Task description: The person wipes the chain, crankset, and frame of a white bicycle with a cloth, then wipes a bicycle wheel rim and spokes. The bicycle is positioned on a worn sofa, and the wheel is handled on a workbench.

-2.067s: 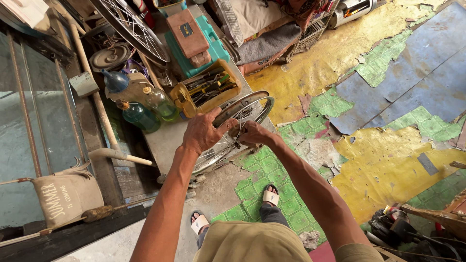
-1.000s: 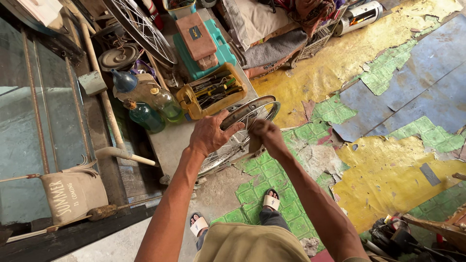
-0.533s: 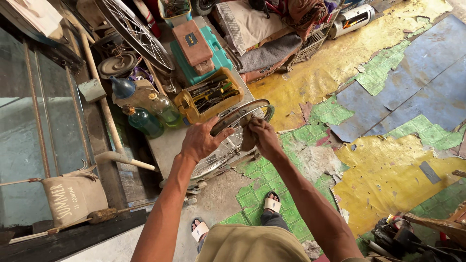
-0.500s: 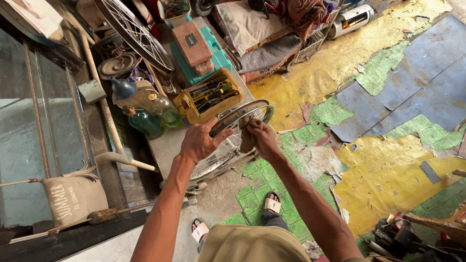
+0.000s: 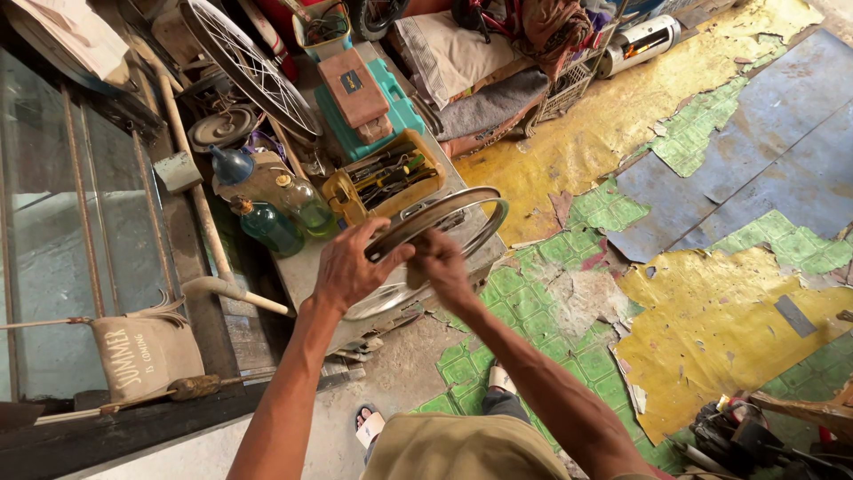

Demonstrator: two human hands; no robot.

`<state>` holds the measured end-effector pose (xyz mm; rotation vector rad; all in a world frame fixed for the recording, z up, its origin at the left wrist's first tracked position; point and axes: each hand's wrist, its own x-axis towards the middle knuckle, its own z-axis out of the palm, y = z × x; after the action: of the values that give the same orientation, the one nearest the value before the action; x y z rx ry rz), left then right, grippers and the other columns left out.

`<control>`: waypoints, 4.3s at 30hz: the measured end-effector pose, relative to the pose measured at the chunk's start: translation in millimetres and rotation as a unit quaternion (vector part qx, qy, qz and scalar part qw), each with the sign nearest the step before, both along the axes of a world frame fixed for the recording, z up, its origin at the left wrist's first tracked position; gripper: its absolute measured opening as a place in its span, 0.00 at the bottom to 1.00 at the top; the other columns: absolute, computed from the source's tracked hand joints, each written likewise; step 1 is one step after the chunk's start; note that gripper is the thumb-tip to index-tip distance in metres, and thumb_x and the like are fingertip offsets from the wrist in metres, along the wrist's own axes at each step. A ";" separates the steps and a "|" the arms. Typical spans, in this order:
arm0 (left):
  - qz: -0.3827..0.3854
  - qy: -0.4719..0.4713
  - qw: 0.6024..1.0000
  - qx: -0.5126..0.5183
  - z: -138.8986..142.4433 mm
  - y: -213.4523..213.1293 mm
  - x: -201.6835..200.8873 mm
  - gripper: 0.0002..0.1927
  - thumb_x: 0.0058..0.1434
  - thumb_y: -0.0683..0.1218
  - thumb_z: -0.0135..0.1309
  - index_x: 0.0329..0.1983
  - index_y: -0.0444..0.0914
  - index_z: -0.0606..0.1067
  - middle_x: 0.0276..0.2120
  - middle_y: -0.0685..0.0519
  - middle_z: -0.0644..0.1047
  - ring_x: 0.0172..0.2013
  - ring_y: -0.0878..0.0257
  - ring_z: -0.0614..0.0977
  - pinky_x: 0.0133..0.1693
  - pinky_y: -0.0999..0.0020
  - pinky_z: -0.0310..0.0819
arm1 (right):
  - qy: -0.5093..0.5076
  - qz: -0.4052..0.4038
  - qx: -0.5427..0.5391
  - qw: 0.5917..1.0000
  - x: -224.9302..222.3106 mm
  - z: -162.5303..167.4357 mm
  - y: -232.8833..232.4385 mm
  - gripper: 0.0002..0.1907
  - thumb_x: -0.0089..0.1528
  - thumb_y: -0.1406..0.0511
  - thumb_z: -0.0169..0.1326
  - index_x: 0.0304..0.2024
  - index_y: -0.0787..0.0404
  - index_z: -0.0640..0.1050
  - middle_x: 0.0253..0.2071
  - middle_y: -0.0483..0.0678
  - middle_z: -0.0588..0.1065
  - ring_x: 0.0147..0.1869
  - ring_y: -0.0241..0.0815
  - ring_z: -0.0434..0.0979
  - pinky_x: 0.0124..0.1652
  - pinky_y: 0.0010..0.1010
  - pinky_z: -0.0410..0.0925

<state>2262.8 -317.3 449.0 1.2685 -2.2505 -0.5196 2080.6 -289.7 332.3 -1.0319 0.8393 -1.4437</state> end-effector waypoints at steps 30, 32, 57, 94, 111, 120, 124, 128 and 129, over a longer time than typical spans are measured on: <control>0.051 -0.073 0.996 -0.031 -26.2 -22.8 -49.5 0.29 0.62 0.67 0.56 0.39 0.35 0.76 0.18 0.42 0.79 0.21 0.49 0.83 0.25 0.56 0.77 | 0.330 -0.213 0.131 0.910 -9.0 2.6 -2.9 0.07 0.67 0.63 0.56 0.36 0.58 0.78 0.24 0.46 0.76 0.26 0.36 0.74 0.27 0.34 0.71; 0.050 -0.077 0.996 0.000 -24.0 -23.7 -49.3 0.29 0.62 0.67 0.55 0.40 0.36 0.76 0.19 0.43 0.79 0.20 0.50 0.84 0.24 0.57 0.77 | 0.326 -0.188 0.153 0.914 -12.2 -4.6 3.9 0.03 0.64 0.65 0.57 0.35 0.56 0.79 0.25 0.45 0.78 0.27 0.35 0.76 0.27 0.36 0.74; -0.007 -0.035 0.999 -0.025 -57.8 -28.8 -54.5 0.27 0.66 0.67 0.52 0.31 0.40 0.72 0.13 0.55 0.73 0.10 0.64 0.71 0.13 0.66 0.66 | 0.254 -0.420 0.127 0.862 -85.8 7.9 -20.5 0.03 0.62 0.68 0.53 0.35 0.61 0.76 0.30 0.47 0.76 0.33 0.39 0.73 0.35 0.34 0.69; -0.067 -0.175 0.982 0.014 -49.0 20.3 -185.7 0.05 0.66 0.47 0.52 0.41 0.41 0.72 0.32 0.44 0.82 0.39 0.51 0.85 0.35 0.57 0.82 | 0.095 -0.262 0.190 0.942 -83.9 -18.8 24.9 0.13 0.64 0.60 0.63 0.39 0.64 0.80 0.37 0.42 0.79 0.39 0.31 0.74 0.37 0.27 0.70; -0.069 -0.170 0.983 0.013 -49.8 15.7 -191.1 0.05 0.65 0.45 0.52 0.41 0.39 0.72 0.33 0.43 0.82 0.39 0.49 0.85 0.34 0.56 0.83 | 0.084 -0.254 0.260 0.928 -87.4 -13.9 20.0 0.15 0.63 0.55 0.62 0.41 0.60 0.80 0.38 0.39 0.78 0.40 0.30 0.75 0.38 0.27 0.70; -0.060 -0.139 0.988 0.021 -49.3 14.8 -188.7 0.05 0.64 0.44 0.52 0.41 0.38 0.72 0.33 0.40 0.81 0.39 0.47 0.85 0.36 0.55 0.82 | 0.076 -0.261 0.240 0.932 -88.0 -15.3 17.4 0.13 0.63 0.58 0.61 0.40 0.61 0.79 0.36 0.39 0.77 0.38 0.30 0.74 0.35 0.28 0.70; -0.052 -0.140 0.989 0.000 -53.2 14.8 -186.8 0.06 0.63 0.45 0.51 0.40 0.39 0.72 0.32 0.40 0.81 0.36 0.47 0.85 0.33 0.55 0.82 | 0.039 -0.271 0.237 0.932 -86.5 -15.0 17.4 0.13 0.65 0.61 0.63 0.37 0.64 0.75 0.34 0.42 0.76 0.36 0.32 0.73 0.33 0.29 0.70; -0.057 -0.168 0.983 0.041 -56.3 8.4 -180.2 0.09 0.74 0.46 0.42 0.41 0.39 0.71 0.26 0.40 0.77 0.24 0.55 0.83 0.18 0.63 0.76 | 0.008 -0.238 0.157 0.958 -83.6 -9.4 17.5 0.11 0.64 0.62 0.61 0.31 0.58 0.73 0.30 0.39 0.73 0.32 0.29 0.69 0.29 0.24 0.65; -0.061 -0.163 0.984 0.044 -57.3 8.2 -173.6 0.10 0.76 0.47 0.41 0.41 0.39 0.71 0.23 0.42 0.77 0.22 0.56 0.81 0.17 0.63 0.73 | 0.007 -0.227 0.156 0.961 -83.2 -7.4 16.9 0.15 0.64 0.63 0.63 0.29 0.57 0.70 0.27 0.39 0.70 0.29 0.29 0.65 0.26 0.25 0.60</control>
<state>2089.2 -309.1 391.7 1.3475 -2.6158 -0.4890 1997.4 -272.8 324.9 -0.6309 1.3298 -1.6127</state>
